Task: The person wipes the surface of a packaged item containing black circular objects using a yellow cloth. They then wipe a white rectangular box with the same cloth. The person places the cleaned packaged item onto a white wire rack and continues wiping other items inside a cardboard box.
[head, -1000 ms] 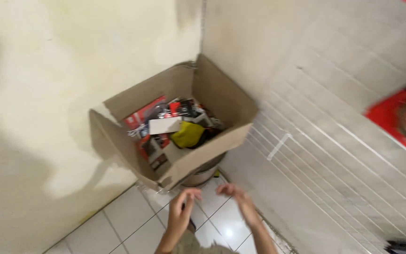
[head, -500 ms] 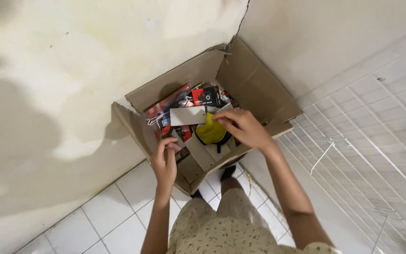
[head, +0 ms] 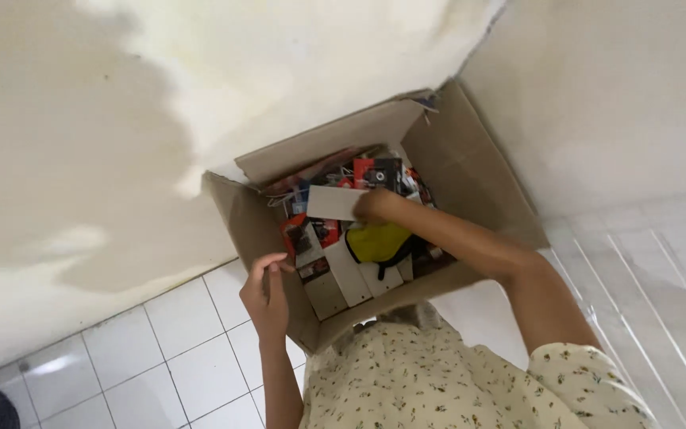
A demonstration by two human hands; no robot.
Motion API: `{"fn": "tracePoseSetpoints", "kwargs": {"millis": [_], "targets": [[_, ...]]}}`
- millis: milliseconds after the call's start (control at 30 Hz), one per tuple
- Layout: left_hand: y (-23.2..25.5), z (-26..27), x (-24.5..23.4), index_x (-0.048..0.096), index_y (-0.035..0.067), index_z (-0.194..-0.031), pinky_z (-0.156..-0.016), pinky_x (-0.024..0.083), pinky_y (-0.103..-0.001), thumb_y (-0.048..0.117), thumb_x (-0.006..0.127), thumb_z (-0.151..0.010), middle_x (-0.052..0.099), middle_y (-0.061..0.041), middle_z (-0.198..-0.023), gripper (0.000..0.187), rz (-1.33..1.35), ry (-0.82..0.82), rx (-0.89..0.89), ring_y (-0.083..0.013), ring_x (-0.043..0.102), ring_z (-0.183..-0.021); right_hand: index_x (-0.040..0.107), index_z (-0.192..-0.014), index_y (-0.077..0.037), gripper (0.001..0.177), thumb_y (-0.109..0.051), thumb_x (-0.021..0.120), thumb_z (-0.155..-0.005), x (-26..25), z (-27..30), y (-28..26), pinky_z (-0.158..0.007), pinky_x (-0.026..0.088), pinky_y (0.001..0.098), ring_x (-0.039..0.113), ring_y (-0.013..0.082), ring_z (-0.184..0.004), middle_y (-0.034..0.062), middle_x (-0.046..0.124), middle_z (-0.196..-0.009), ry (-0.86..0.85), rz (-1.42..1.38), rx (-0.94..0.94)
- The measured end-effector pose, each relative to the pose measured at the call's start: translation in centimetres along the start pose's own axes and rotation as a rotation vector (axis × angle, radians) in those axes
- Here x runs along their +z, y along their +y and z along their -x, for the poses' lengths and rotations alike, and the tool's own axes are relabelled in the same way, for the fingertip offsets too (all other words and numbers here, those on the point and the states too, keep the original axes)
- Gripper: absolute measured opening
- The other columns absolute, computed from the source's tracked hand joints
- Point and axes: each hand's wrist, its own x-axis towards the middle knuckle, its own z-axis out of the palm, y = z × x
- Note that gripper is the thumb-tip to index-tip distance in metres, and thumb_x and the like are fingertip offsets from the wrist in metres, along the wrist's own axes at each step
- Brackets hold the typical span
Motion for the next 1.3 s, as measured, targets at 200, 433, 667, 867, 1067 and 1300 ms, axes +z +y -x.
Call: {"fn": "tracePoseSetpoints", "kwargs": {"millis": [200, 433, 667, 867, 1067, 1300], "targets": [[-0.2, 0.1, 0.5, 0.07, 0.01, -0.115, -0.081, 0.054, -0.03, 0.009, 0.055, -0.105, 0.074, -0.005, -0.095, 0.018, -0.056, -0.054, 0.05, -0.0142, 0.071, -0.092, 0.069, -0.127, -0.022, 0.045, -0.028, 0.076, -0.083, -1.0, 3.2, -0.5, -0.106, 0.046, 0.0472, 0.061, 0.0252, -0.122, 0.0024, 0.068, -0.132, -0.312, 0.322, 0.118], [6.5, -1.4, 0.7, 0.061, 0.007, -0.135, -0.103, 0.044, -0.05, 0.027, 0.086, -0.078, 0.061, -0.021, -0.133, 0.065, -0.331, -0.346, 0.317, -0.0395, 0.057, -0.121, 0.069, -0.125, -0.01, 0.045, -0.012, 0.074, -0.081, -9.4, 11.3, -9.5, -0.092, 0.052, 0.0398, 0.068, 0.0221, -0.107, 0.0072, 0.074, -0.123, -0.204, -0.34, -0.44], [0.6, -1.1, 0.3, 0.067, 0.008, -0.123, -0.097, 0.053, -0.036, 0.024, 0.083, -0.086, 0.072, -0.009, -0.115, 0.044, -0.091, -0.481, 0.173, -0.0221, 0.068, -0.108, 0.069, -0.128, -0.009, 0.039, -0.021, 0.072, -0.091, -11.6, 15.6, -9.8, -0.082, 0.057, 0.0302, 0.073, 0.013, -0.097, 0.0029, 0.077, -0.118, 0.202, -0.633, -0.468], [1.2, -1.2, 1.4, 0.069, 0.001, -0.112, -0.09, 0.052, -0.03, 0.015, 0.074, -0.095, 0.071, -0.006, -0.103, 0.022, 0.231, -0.316, 0.073, -0.0157, 0.065, -0.098, 0.062, -0.13, -0.005, 0.06, -0.023, 0.085, -0.078, -12.3, 18.0, -9.7, -0.084, 0.059, 0.0327, 0.07, 0.0176, -0.103, 0.009, 0.071, -0.119, 0.313, -0.642, -0.41], [0.8, -2.5, 2.4, 0.063, 0.002, -0.124, -0.101, 0.049, -0.035, 0.015, 0.069, -0.099, 0.067, -0.01, -0.119, 0.029, 0.285, -0.139, 0.005, -0.0204, 0.062, -0.113, 0.061, -0.131, -0.006, 0.054, -0.021, 0.079, -0.082, -12.1, 19.1, -10.0, -0.08, 0.061, 0.0291, 0.078, 0.0129, -0.096, 0.0101, 0.079, -0.11, 0.209, -0.687, -0.268], [3.9, -1.3, 3.2, 0.057, 0.003, -0.136, -0.119, 0.041, -0.046, 0.014, 0.068, -0.099, 0.062, -0.019, -0.14, 0.04, -0.049, -0.193, 0.442, -0.0315, 0.055, -0.138, 0.052, -0.141, -0.012, 0.057, -0.013, 0.069, -0.087, -9.5, 18.6, -12.5, -0.057, 0.054, 0.0279, 0.063, 0.0153, -0.078, 0.0105, 0.065, -0.11, 0.479, -1.049, -0.186]]}}
